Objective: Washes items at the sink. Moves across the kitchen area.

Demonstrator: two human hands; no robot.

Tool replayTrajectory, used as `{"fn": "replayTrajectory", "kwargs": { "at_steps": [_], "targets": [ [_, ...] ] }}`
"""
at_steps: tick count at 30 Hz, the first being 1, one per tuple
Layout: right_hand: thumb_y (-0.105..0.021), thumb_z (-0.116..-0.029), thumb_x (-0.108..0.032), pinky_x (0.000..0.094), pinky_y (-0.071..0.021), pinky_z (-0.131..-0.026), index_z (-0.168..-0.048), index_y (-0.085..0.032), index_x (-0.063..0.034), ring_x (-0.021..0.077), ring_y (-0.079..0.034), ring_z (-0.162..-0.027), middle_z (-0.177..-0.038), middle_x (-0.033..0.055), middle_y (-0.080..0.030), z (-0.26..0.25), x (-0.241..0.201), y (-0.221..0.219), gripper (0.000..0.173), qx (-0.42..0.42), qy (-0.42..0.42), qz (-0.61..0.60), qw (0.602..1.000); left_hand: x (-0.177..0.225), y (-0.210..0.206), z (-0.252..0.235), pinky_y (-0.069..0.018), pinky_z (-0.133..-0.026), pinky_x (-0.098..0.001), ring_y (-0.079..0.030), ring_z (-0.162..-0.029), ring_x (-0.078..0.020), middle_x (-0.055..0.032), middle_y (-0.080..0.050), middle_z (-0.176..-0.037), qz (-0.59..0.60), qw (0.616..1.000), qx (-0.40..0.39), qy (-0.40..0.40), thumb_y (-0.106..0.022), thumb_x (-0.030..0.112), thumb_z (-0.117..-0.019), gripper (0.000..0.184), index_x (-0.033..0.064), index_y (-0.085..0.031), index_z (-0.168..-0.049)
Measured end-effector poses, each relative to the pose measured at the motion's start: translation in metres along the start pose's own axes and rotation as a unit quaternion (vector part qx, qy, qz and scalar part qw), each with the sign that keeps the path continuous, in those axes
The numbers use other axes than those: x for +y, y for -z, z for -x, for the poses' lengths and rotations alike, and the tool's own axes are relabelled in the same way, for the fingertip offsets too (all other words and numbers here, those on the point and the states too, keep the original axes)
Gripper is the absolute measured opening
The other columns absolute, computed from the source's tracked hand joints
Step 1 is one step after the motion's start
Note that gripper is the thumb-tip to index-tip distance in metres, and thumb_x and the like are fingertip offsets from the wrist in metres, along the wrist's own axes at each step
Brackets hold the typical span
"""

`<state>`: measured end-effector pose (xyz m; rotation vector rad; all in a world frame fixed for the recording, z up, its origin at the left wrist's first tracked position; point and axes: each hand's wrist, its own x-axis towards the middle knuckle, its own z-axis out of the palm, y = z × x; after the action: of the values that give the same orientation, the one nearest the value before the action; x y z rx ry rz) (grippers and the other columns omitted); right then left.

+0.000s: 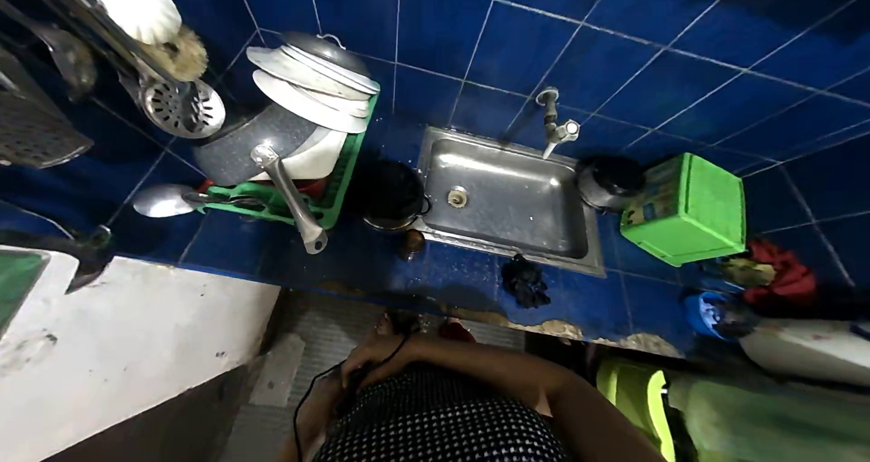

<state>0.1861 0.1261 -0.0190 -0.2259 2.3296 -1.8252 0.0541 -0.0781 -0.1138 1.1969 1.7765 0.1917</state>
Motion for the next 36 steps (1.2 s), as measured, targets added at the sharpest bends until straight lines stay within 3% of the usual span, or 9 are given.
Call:
{"fn": "replayTrajectory", "kwargs": {
  "at_steps": [5,11,17,22,26,28,30,33,36],
  "targets": [
    [-0.071,-0.0921,-0.002,0.0452,-0.0528,-0.097,-0.114,-0.073,0.0045,0.0296,-0.07,-0.104,-0.107,0.0198,-0.074,0.013,-0.004,0.008,0.023,-0.032,0.017,0.013,0.999,0.034,0.011,-0.006,-0.0541,-0.092,-0.0556,-0.07,-0.101,-0.035,-0.0213,-0.072,-0.108,0.064,0.993,-0.016,0.096,-0.064,0.026,-0.0998,0.031,-0.0005,-0.072,-0.114],
    [-0.069,-0.0948,-0.005,0.0466,-0.0511,-0.099,-0.119,-0.071,0.0036,0.0308,-0.07,-0.108,-0.111,0.0199,-0.074,0.045,-0.014,0.015,0.026,-0.125,0.009,0.077,0.989,0.107,0.017,0.022,-0.051,-0.071,-0.0263,-0.055,-0.075,-0.0063,-0.0054,-0.06,-0.089,0.32,0.929,-0.091,0.165,-0.052,0.005,-0.103,0.019,-0.0069,-0.059,-0.116],
    [-0.06,-0.0992,-0.003,0.0446,-0.0473,-0.105,-0.124,-0.069,0.0054,0.0317,-0.066,-0.115,-0.118,0.0228,-0.071,0.103,-0.017,0.004,0.028,-0.192,-0.006,0.079,0.978,0.175,-0.027,0.031,-0.0511,-0.096,-0.057,-0.068,-0.103,-0.0383,-0.0291,-0.069,-0.11,0.196,0.974,0.016,0.115,-0.066,0.014,-0.0974,0.034,-0.0105,-0.066,-0.121],
    [-0.06,-0.0997,-0.003,0.0456,-0.0463,-0.106,-0.127,-0.068,0.0038,0.031,-0.065,-0.118,-0.121,0.0226,-0.07,0.137,-0.018,-0.013,0.029,-0.252,-0.028,0.042,0.966,0.203,-0.063,0.059,-0.0562,-0.083,-0.0281,-0.064,-0.087,-0.0045,-0.0036,-0.067,-0.101,0.338,0.937,-0.03,0.079,-0.063,0.008,-0.0928,0.037,-0.0027,-0.058,-0.128],
    [-0.062,-0.0976,0.001,0.0361,-0.0482,-0.107,-0.123,-0.069,0.0065,0.0236,-0.066,-0.118,-0.124,0.0191,-0.071,0.184,-0.002,0.002,0.027,-0.19,0.007,-0.082,0.978,0.207,-0.088,0.051,-0.0562,-0.081,-0.035,-0.065,-0.089,-0.0125,-0.009,-0.068,-0.104,0.359,0.93,0.004,0.075,-0.072,0.007,-0.0828,0.046,-0.0026,-0.062,-0.126],
    [-0.052,-0.105,-0.004,0.0351,-0.0392,-0.117,-0.14,-0.057,0.006,0.0244,-0.056,-0.135,-0.143,0.0198,-0.06,0.215,-0.003,0.023,0.037,-0.202,-0.04,-0.103,0.973,0.196,-0.101,0.044,-0.0553,-0.08,-0.0273,-0.063,-0.093,-0.0062,-0.0015,-0.065,-0.108,0.4,0.914,-0.004,0.067,-0.07,0.013,-0.0788,0.055,0.0025,-0.057,-0.131],
    [-0.043,-0.1102,-0.014,0.0385,-0.0288,-0.124,-0.153,-0.045,-0.0012,0.0228,-0.042,-0.147,-0.157,0.0155,-0.047,0.248,-0.002,0.048,0.044,-0.219,-0.123,-0.084,0.964,0.196,-0.097,0.042,-0.052,-0.083,-0.0278,-0.059,-0.097,-0.0077,-0.0037,-0.06,-0.115,0.418,0.9,-0.047,0.113,-0.059,0.011,-0.0907,0.05,0.0038,-0.049,-0.14],
    [-0.046,-0.1101,-0.026,0.0474,-0.0379,-0.117,-0.142,-0.058,-0.0012,0.0286,-0.056,-0.135,-0.142,0.0186,-0.06,0.306,0.001,0.071,0.042,-0.093,-0.216,-0.026,0.972,0.206,-0.086,0.04,-0.0505,-0.089,-0.0293,-0.058,-0.101,-0.0101,-0.0061,-0.059,-0.118,0.413,0.891,-0.087,0.164,-0.051,0.009,-0.0994,0.045,0.0052,-0.046,-0.144],
    [-0.058,-0.1031,-0.022,0.0442,-0.0514,-0.106,-0.12,-0.072,0.0009,0.0302,-0.068,-0.116,-0.122,0.0192,-0.071,0.36,0.007,0.07,0.032,0.267,-0.283,0.118,0.914,0.203,-0.084,0.039,-0.0521,-0.087,-0.0259,-0.06,-0.098,-0.0069,-0.0019,-0.059,-0.115,0.429,0.884,-0.092,0.16,-0.049,0.01,-0.0988,0.04,0.0063,-0.049,-0.139]
  ]
}}
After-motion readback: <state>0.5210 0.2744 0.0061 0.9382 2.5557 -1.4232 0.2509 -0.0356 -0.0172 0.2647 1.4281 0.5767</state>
